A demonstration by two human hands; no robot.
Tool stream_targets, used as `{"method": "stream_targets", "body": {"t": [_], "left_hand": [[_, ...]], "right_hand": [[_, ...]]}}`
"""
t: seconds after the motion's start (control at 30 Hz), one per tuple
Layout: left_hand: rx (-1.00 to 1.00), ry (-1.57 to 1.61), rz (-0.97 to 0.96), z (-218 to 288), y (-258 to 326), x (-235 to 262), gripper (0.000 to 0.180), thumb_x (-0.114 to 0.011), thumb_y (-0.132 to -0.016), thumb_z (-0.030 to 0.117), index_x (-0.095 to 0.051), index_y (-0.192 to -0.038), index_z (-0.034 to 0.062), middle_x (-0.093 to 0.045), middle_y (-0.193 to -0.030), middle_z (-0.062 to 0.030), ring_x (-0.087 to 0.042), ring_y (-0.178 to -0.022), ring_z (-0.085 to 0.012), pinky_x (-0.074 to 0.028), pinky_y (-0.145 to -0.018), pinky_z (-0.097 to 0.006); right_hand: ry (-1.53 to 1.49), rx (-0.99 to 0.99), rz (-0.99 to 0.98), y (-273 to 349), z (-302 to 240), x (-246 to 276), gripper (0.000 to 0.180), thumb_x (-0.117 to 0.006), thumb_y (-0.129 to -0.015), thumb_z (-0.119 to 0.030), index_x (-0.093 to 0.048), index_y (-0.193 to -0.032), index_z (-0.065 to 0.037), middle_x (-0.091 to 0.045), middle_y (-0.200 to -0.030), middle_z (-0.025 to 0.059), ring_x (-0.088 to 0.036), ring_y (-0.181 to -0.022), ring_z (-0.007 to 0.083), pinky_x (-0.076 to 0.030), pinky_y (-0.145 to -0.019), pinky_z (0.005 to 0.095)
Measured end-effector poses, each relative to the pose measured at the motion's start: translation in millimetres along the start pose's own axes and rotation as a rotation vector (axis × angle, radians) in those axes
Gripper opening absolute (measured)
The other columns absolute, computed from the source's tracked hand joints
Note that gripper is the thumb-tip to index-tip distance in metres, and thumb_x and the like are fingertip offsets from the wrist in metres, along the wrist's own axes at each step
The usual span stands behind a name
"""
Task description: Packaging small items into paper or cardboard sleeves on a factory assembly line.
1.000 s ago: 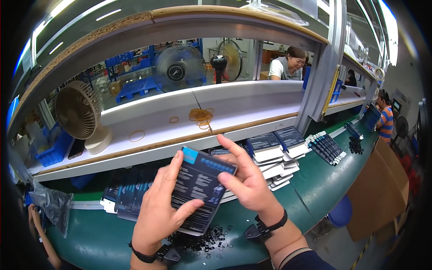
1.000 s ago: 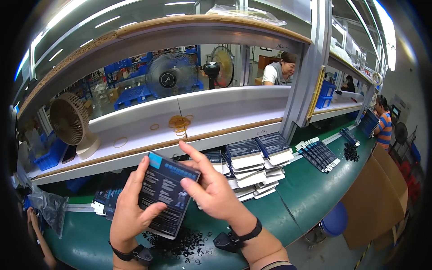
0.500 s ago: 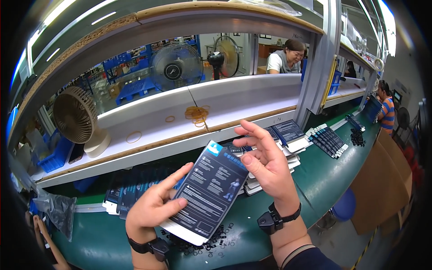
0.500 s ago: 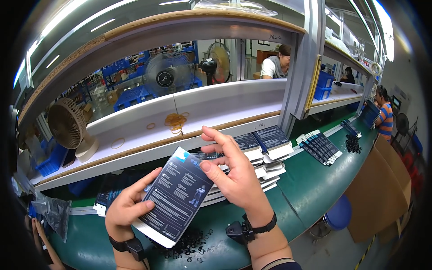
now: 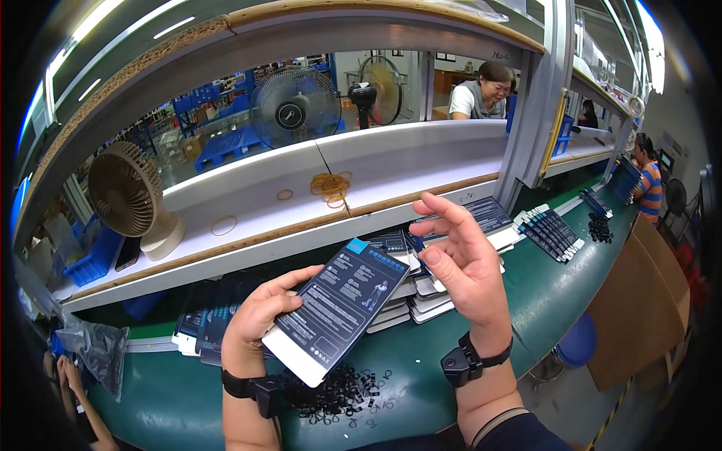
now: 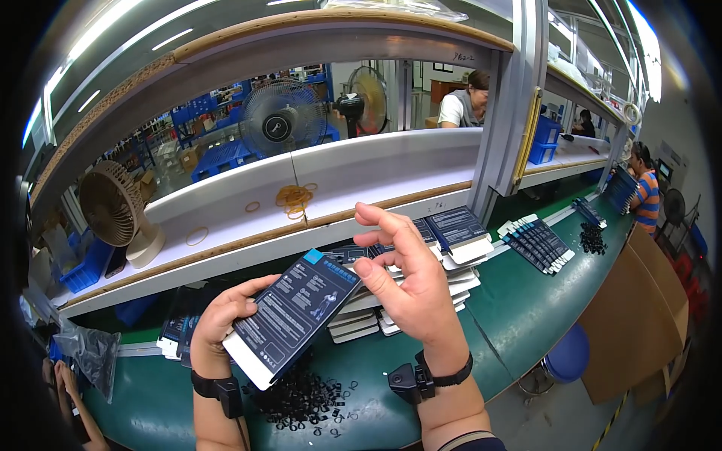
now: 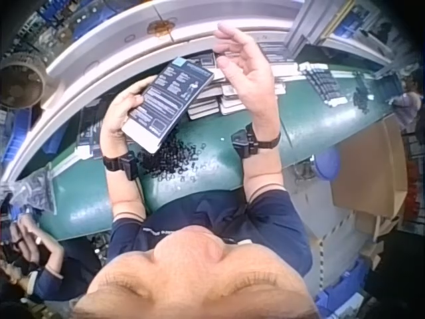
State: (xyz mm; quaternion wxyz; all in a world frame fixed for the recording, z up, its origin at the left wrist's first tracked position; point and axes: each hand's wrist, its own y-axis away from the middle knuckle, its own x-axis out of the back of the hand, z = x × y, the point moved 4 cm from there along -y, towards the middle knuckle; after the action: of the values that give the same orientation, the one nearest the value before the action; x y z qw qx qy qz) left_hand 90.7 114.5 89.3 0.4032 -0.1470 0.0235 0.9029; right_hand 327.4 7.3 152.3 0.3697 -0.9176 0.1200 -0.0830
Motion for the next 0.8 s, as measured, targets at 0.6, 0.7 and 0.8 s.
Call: {"method": "stream_targets", "body": {"t": [0.6,0.7,0.8], "left_hand": [[-0.004,0.265,0.07,-26,-20,11,0.054,-0.049,-0.085,0.003,-0.038,-0.137,-0.0105,-0.06,-0.12,-0.0215,-0.068,-0.096,-0.0223,-0.057,-0.082,-0.029],[-0.061,0.236,0.198,-26,-22,15,0.05,-0.049,-0.088,0.005,-0.04,-0.135,-0.0109,-0.061,-0.118,-0.0197,-0.068,-0.093,-0.0203,-0.056,-0.08,-0.028],[-0.079,0.171,0.168,-28,-20,22,0.048,-0.052,-0.094,0.018,-0.043,-0.135,-0.0046,-0.064,-0.108,-0.0134,-0.065,-0.084,-0.0167,-0.054,-0.066,-0.029]], "right_hand": [[0.056,-0.037,-0.07,0,-1,-6,0.046,-0.063,-0.087,-0.006,-0.051,-0.131,-0.004,-0.054,-0.126,0.0114,-0.061,-0.101,0.0168,-0.05,-0.078,0.0255],[0.083,-0.036,-0.075,1,0,-6,0.046,-0.063,-0.087,-0.006,-0.051,-0.131,-0.004,-0.055,-0.126,0.0113,-0.061,-0.101,0.0168,-0.05,-0.078,0.0255],[0.089,-0.031,-0.064,1,-1,-6,0.045,-0.063,-0.087,-0.006,-0.052,-0.131,-0.004,-0.056,-0.124,0.0113,-0.061,-0.1,0.0169,-0.05,-0.078,0.0255]]}}
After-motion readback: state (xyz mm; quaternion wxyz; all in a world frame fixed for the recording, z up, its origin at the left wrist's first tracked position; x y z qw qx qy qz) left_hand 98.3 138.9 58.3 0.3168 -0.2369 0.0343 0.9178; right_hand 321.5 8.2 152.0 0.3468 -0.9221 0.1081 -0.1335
